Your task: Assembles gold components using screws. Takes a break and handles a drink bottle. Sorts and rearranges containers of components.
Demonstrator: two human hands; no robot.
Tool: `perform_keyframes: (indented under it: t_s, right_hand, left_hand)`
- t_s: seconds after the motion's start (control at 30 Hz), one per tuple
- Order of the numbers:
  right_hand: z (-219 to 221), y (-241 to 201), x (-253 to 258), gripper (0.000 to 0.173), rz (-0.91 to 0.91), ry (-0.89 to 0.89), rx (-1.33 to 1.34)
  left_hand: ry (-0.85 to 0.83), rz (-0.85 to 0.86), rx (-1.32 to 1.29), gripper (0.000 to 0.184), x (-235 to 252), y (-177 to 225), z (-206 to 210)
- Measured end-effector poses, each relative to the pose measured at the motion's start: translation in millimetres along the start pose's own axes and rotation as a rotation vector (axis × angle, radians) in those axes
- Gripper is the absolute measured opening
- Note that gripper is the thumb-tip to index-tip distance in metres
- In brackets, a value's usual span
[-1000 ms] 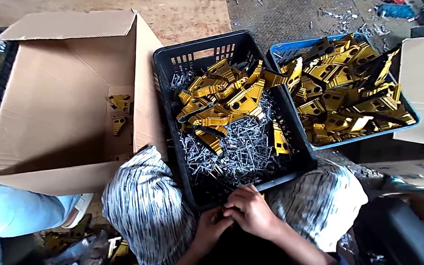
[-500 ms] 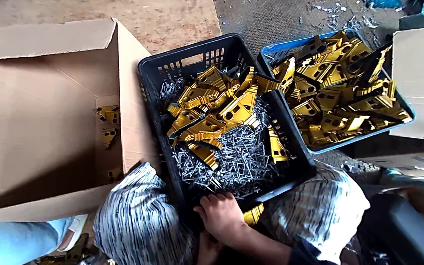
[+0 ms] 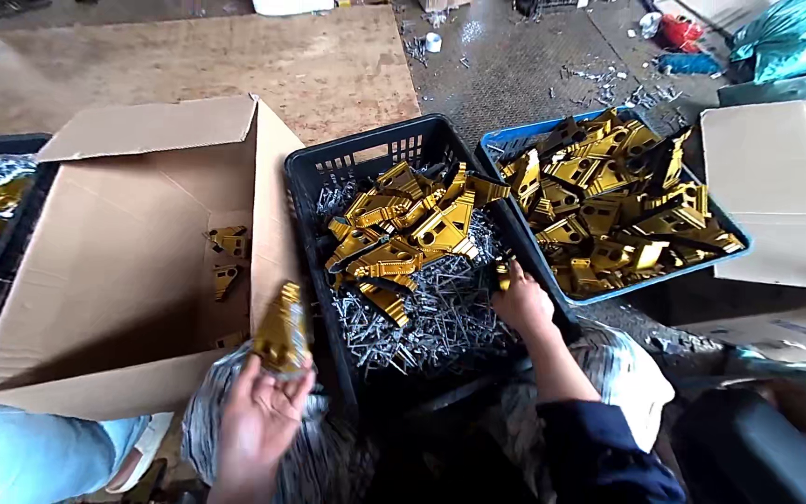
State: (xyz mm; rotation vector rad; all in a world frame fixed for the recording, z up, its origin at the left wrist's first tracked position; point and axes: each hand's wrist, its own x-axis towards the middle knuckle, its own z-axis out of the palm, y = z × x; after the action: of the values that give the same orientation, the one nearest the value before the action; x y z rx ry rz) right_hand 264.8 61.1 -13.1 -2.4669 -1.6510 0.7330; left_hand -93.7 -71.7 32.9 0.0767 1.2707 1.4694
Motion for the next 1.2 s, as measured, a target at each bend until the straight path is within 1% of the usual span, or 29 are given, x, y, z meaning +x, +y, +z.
perform_keyframes:
  t_s: [0.03,0.07,0.17,0.23,0.27,0.33,0.37,0.4,0.43,0.47,0.5,0.53,0.57,0.6,0.63,0.67,0.7,0.73,0.77,0.83,0.87,0.93,1.0,1.03,1.07,1.1,1.13,1.17,1.2]
  right_hand:
    - [-0.5,2.7,0.7,0.079,0.016,-0.021,-0.013]
    - [-3.1,2.5,-1.7,0.076,0.022,-0.024,-0.001]
    - [-16.9,4.7,-17.4,0.041,0.007,0.050,0.059]
    - [-30.6,9.1,-31.8,0.028,-0.082,0.142,0.106]
    - [-35.8,10.6,-41.2,0.025,-0.172,0.212,0.144]
    - [-37.0,10.0,-57.3,0.025,-0.474,0.432,0.230]
    - [-33.2,4.6,-63.8,0.025,-0.649,0.543,0.269]
    - [-27.4,-4.6,-70.3,0.023,-0.819,0.627,0.310]
    - [-19.2,-16.5,-76.9,0.021,-0.979,0.675,0.359]
    - [-9.3,-28.8,-83.5,0.020,-1.129,0.673,0.401]
    - [0.9,-40.0,-89.6,0.022,-1.267,0.628,0.430]
    - [9.5,-48.9,-94.2,0.024,-1.381,0.542,0.442]
    - [15.7,-54.9,-94.5,0.026,-1.446,0.453,0.446]
    - [19.6,-57.0,-89.3,0.027,-1.427,0.390,0.433]
    - [21.7,-55.0,-78.2,0.028,-1.317,0.359,0.383]
    - [21.6,-49.7,-62.1,0.029,-1.154,0.311,0.278]
    - [19.1,-43.6,-43.9,0.031,-0.975,0.199,0.118]
    - [17.4,-39.2,-24.5,0.034,-0.816,0.033,-0.046]
    - [21.5,-35.0,-5.9,0.035,-0.735,-0.089,-0.162]
    - [34.2,-27.2,14.8,0.029,-0.735,-0.174,-0.236]
    - [35.8,-26.5,16.0,0.023,-0.760,-0.153,-0.197]
    - [29.8,-29.1,10.0,0.018,-0.810,-0.023,-0.012]
    - [19.2,-31.2,-1.3,0.017,-0.842,0.093,0.242]
    - [13.9,-32.2,-9.4,0.019,-0.821,0.099,0.408]
    - [9.4,-33.9,-19.1,0.017,-0.778,0.047,0.624]
    - [5.2,-38.4,-32.3,0.010,-0.727,-0.065,0.898]
    - [1.4,-44.7,-47.9,0.007,-0.663,-0.206,1.164]
    - [0.0,-50.6,-62.5,0.012,-0.592,-0.321,1.367]
    - [1.1,-55.8,-74.0,0.015,-0.536,-0.375,1.490]
  left_hand:
    - [0.053,0.028,-0.132,0.046,12.2,17.6,11.5]
    - [0.087,0.098,-0.230,0.047,24.8,33.0,21.2]
    - [0.131,0.356,-0.421,0.047,73.3,70.7,27.1]
    - [0.106,0.405,-0.490,0.060,100.0,86.9,23.8]
    - [0.071,0.377,-0.475,0.067,102.9,88.4,25.7]
    - [-0.096,0.231,-0.318,0.075,82.1,72.2,42.6]
    - [-0.233,0.121,-0.172,0.078,62.5,56.6,54.3]
    - [-0.420,0.011,-0.004,0.084,43.6,37.5,64.5]
    - [-0.618,-0.075,0.154,0.095,28.9,16.5,73.3]
    - [-0.765,-0.131,0.264,0.110,18.8,-4.1,81.5]
    - [-0.841,-0.155,0.311,0.115,11.9,-21.7,88.3]
    - [-0.842,-0.138,0.272,0.103,8.6,-36.2,92.5]
    - [-0.769,-0.089,0.166,0.077,8.7,-46.8,94.9]
    - [-0.681,-0.019,0.092,0.049,12.4,-51.6,96.5]
    - [-0.573,0.060,0.089,0.029,17.5,-51.1,97.8]
    - [-0.480,0.119,0.106,0.021,24.4,-48.3,96.3]
    - [-0.403,0.173,0.151,0.020,31.0,-45.8,92.2]
    - [-0.352,0.225,0.213,0.025,36.8,-44.9,86.5]
    - [-0.332,0.264,0.283,0.034,41.3,-45.4,80.6]
    - [-0.373,0.280,0.334,0.061,43.2,-48.5,74.4]
    - [-0.423,0.285,0.323,0.075,42.2,-50.3,74.8]
    - [-0.516,0.307,0.278,0.094,39.5,-55.1,79.9]
    - [-0.553,0.288,0.241,0.090,33.9,-58.6,86.7]
    - [-0.537,0.253,0.224,0.084,31.1,-60.4,92.0]
    - [-0.520,0.205,0.193,0.081,29.1,-62.9,97.2]
    - [-0.501,0.155,0.163,0.078,27.6,-65.9,102.4]
    - [-0.498,0.106,0.128,0.075,26.8,-69.4,106.6]
    - [-0.510,0.060,0.088,0.069,26.2,-73.1,109.3]
    - [-0.521,0.017,0.048,0.065,25.2,-76.7,111.5]
